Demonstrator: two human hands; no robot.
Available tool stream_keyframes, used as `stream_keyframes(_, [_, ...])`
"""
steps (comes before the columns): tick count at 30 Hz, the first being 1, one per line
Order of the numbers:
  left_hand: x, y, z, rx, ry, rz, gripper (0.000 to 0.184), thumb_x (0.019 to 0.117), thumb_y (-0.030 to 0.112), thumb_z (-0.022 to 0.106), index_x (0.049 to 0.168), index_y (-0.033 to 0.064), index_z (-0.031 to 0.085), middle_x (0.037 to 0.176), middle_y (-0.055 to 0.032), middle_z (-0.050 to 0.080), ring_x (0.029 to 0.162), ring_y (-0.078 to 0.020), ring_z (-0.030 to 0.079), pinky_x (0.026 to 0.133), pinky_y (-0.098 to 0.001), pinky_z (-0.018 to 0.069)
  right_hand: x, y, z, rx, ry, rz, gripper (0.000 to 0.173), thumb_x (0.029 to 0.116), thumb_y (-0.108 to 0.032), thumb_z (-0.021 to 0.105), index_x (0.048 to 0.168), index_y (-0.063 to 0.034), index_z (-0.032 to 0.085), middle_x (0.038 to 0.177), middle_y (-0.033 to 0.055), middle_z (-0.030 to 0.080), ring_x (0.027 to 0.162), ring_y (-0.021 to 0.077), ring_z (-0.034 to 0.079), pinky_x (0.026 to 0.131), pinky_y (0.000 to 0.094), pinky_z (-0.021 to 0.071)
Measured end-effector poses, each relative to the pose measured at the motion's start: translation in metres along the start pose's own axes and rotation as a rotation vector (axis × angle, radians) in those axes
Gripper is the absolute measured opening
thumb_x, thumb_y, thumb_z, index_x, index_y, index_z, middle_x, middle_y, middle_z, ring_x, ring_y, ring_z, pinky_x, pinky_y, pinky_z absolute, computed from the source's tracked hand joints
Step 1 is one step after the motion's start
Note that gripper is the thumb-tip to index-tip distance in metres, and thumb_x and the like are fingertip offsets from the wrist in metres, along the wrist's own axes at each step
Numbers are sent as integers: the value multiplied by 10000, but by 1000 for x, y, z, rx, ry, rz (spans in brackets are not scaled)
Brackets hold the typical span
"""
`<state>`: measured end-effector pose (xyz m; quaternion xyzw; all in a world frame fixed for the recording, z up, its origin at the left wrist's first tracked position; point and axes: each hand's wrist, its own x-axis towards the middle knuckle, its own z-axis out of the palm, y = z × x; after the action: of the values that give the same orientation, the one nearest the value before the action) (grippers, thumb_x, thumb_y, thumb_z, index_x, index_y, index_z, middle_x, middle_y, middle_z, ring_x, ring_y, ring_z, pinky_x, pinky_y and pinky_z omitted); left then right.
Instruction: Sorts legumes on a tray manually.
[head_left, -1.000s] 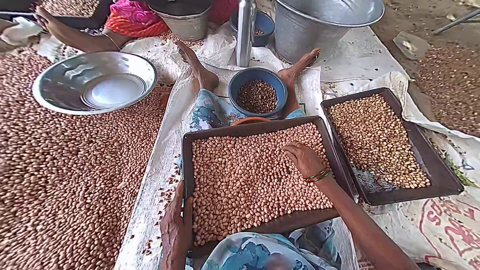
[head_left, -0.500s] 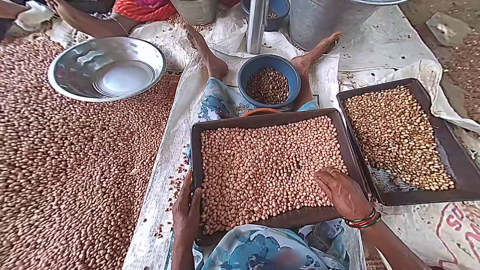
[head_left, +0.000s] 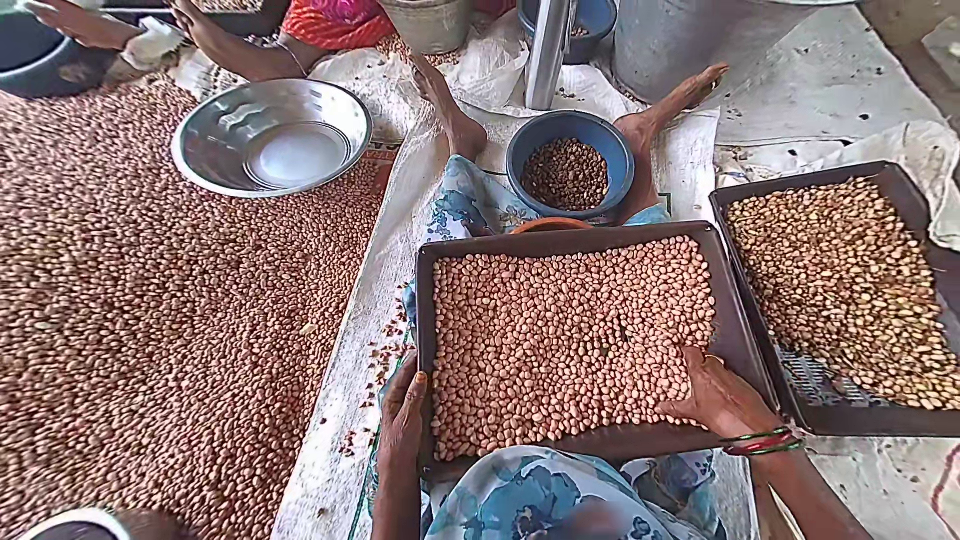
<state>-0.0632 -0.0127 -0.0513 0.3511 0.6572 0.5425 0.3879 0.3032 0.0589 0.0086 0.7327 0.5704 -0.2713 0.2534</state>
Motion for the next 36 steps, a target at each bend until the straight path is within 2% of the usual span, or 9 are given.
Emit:
stream_keyframes(3, [-1,-1,0,-72,2,-9,363,1029,79,386,1316,-106,509,1138,27,682,953,75,644,851,-112,530,-9,-17,6,225,1,-131,957,856,-325,837,1520,103,297,1361,361,550,1258,489,576,1052,599,441])
stream_keyframes(6, [2,-2,0,-54,-17,25,357,1022,91,395,1295,-100,522,1107,50,680,936,83,643,838,-108,534,-9,-27,22,883,59,-601,904,841,-372,759,1528,33,333,1334,138,620,1157,153,646,968,291,542])
stream_keyframes(8, [2,-4,0,-37,-22,59,344,1018,84,405,1277,-102,535,1088,59,686,925,83,646,828,-107,539,-2,-32,18,1229,142,-694,798,871,-305,697,1511,11,343,1350,103,620,1081,123,703,878,260,604])
stream_keyframes(11, [1,-2,0,-5,-9,70,341,1013,86,408,1266,-101,541,1056,74,686,896,96,644,806,-98,538,8,-6,-4,851,480,-531,422,956,-137,636,1338,39,603,1251,212,676,1016,245,715,876,384,577])
stream_keyframes(13, [1,0,1,-3,0,64,337,1010,84,411,1258,-104,540,1048,71,682,886,99,640,798,-96,535,4,14,-20,489,422,-390,347,991,-134,656,1291,42,649,1200,267,685,1035,390,694,931,547,526])
stream_keyframes(18, [0,1,2,44,14,44,362,1018,104,410,1286,-113,521,1073,47,665,885,113,623,794,-79,518,-13,26,-14,-90,118,-102,554,964,-288,724,1376,53,581,1310,336,602,1270,506,553,1032,619,432])
stream_keyframes(24, [1,1,0,105,-1,64,395,1021,110,399,1304,-143,509,1160,-22,652,958,124,603,848,-69,492,-16,2,9,-88,-77,24,821,912,-488,748,1425,81,454,1366,310,557,1297,450,554,1031,540,468])
stream_keyframes(32, [2,-1,-1,95,-12,84,387,1029,121,395,1288,-139,517,1175,-22,650,983,105,608,874,-82,495,-30,-51,23,153,-140,-233,548,1024,-221,604,1440,91,430,1305,315,595,1247,449,589,1043,544,453])
stream_keyframes(36, [3,-1,-1,85,-4,84,389,1031,118,401,1291,-150,509,1166,-32,648,967,109,606,862,-80,494,-34,-77,30,391,-143,-721,555,995,-203,649,1418,105,466,1254,322,619,1192,433,617,1039,523,460])
